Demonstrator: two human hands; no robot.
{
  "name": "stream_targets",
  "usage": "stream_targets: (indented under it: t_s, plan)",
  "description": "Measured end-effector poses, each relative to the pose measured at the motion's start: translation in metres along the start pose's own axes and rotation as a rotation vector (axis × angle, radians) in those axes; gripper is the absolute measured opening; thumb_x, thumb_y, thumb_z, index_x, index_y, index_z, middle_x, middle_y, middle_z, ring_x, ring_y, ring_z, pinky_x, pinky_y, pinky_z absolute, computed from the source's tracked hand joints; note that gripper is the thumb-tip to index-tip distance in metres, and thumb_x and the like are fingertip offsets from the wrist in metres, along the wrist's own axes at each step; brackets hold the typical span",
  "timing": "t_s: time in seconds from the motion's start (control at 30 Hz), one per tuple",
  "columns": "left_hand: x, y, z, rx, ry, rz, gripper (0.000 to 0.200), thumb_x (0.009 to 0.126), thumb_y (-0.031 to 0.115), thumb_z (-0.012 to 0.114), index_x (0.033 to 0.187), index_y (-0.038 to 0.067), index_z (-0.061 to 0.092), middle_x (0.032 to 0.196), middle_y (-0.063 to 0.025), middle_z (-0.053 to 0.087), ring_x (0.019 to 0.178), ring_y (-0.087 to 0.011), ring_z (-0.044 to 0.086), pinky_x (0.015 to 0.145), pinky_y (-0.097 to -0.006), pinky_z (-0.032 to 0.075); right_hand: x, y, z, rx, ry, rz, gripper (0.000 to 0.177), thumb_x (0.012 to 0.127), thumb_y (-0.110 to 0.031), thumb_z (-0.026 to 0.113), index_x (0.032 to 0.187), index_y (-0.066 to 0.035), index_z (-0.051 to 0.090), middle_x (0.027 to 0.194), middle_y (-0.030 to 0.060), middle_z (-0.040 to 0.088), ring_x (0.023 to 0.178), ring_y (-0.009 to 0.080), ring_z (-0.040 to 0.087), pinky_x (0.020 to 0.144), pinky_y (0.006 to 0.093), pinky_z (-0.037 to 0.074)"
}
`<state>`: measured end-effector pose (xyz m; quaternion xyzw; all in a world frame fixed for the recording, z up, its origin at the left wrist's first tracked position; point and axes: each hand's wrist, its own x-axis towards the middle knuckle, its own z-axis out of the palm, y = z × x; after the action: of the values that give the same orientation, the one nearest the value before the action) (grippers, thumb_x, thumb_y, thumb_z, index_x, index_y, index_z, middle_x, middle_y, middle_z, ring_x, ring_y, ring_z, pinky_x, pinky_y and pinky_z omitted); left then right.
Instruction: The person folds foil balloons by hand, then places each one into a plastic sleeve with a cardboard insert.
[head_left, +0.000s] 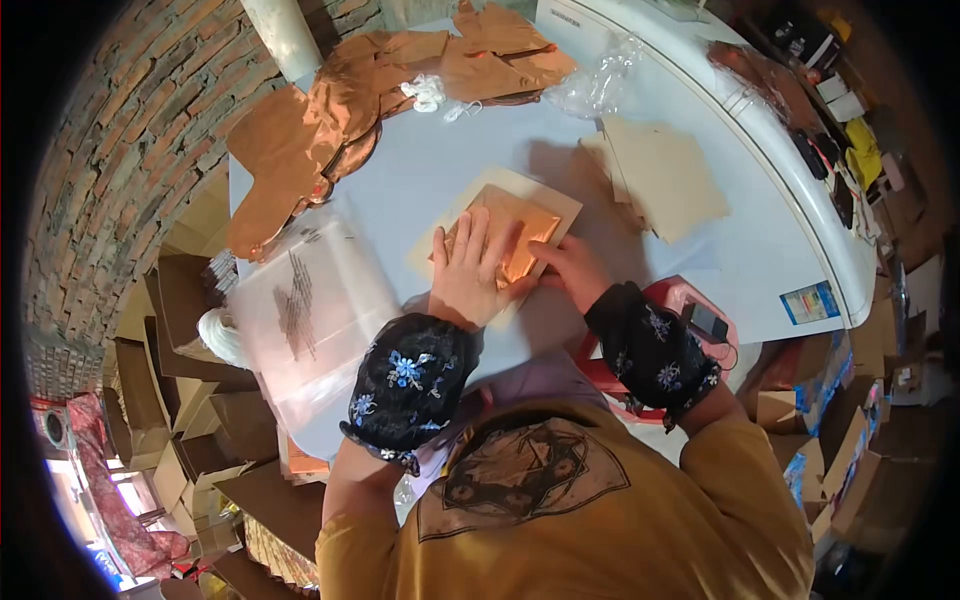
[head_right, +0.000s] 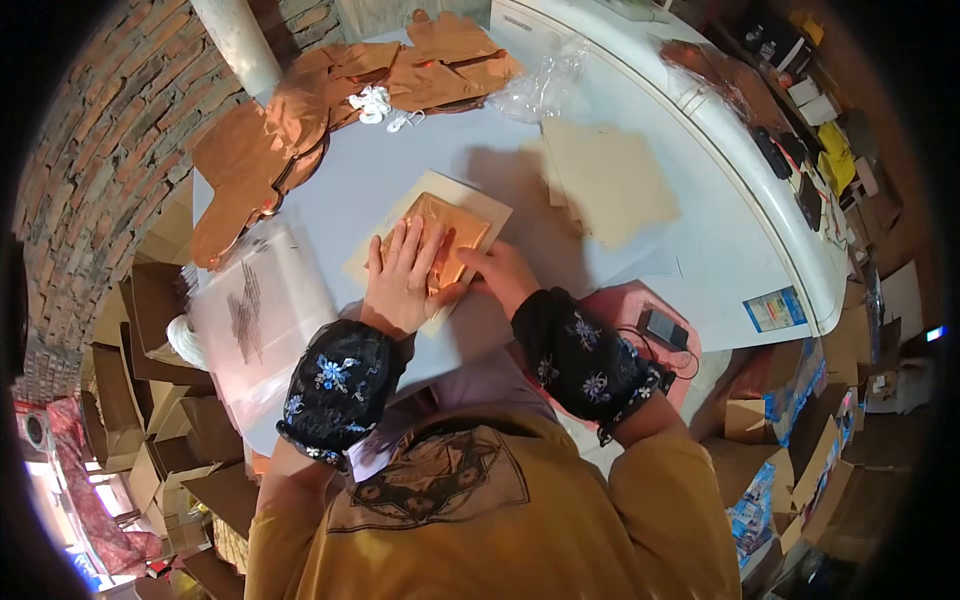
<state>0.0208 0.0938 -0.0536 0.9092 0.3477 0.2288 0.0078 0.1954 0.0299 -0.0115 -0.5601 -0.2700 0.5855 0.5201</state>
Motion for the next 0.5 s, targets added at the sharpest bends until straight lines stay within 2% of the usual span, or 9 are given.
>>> stream_targets:
  t_s: [0.2,0.5]
  plan:
    - [0.002,0.002,-0.004,-0.007,-0.031,-0.02,0.093,0.08,0.065,0.065,0.155,0.019,0.032,0.156,-0.0171,0.036,0.145,-0.0399,0.031,0.111,-0.0659,0.022,-0.002,0.004,0.002,0.011,0.053,0.001,0.04,0.091,-0.022,0.063,0.124,0.0,0.058,0.115,0.0094,0.064,0.101,0.0196,0.067,0.079,0.0351,0.058]
    - [-0.002,-0.004,0.003,0.001,0.025,0.024,0.091,0.084,0.065,0.06,0.156,0.019,0.03,0.157,-0.0184,0.033,0.145,-0.0399,0.031,0.112,-0.0649,0.02,0.012,0.021,-0.008,0.024,0.026,-0.046,0.031,0.091,-0.019,0.062,0.116,0.0,0.063,0.105,0.0086,0.067,0.093,0.0183,0.067,0.077,0.0314,0.057]
